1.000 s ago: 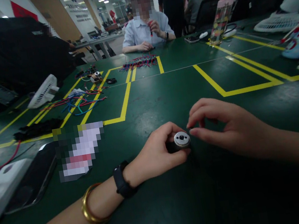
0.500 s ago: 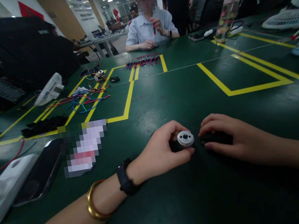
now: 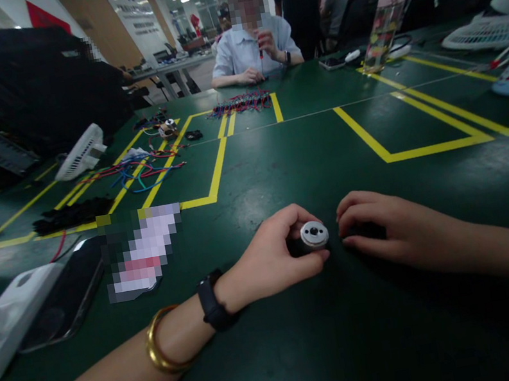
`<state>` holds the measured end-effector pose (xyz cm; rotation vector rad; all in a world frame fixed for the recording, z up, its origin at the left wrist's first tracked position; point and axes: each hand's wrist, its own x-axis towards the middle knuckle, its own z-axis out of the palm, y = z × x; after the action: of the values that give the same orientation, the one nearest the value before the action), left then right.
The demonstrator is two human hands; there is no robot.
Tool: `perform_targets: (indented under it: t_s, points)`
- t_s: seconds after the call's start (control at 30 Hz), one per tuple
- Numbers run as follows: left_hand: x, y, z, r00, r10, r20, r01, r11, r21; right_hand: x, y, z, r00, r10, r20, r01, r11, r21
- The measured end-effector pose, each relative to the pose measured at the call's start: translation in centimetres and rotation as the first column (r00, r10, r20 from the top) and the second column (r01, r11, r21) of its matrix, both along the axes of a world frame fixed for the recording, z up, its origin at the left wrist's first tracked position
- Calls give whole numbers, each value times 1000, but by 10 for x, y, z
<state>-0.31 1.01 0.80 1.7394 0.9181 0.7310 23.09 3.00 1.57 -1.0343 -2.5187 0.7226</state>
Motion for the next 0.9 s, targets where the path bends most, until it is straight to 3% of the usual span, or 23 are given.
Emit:
perform_targets:
  t_s: [0.17, 0.33, 0.53, 0.67, 0.77, 0.9]
  points:
    - [1, 0, 0, 1000, 12, -26, -11, 1000, 14, -16, 1, 19, 973, 5, -231, 25, 991, 129]
    - [1, 0, -4, 997, 46, -64, -41, 997, 71, -35, 0, 27, 976, 82, -203, -60, 992, 113]
    - [0, 0, -5, 998, 26, -54, -22, 998, 62, -32, -2, 25, 973, 75, -220, -64, 996, 58]
    - [0, 0, -1, 999, 20, -44, -17, 999, 49, -17, -1, 19, 971, -53, -232, 53, 999, -5]
    - [0, 0, 1, 999, 8, -42, -7, 1000, 23, -2, 0, 6, 982, -143, -126, 141, 990, -31]
    - [0, 0, 2, 998, 16, -57, -14, 1000, 26, 11, -2, -8, 996, -77, 51, 74, 995, 61]
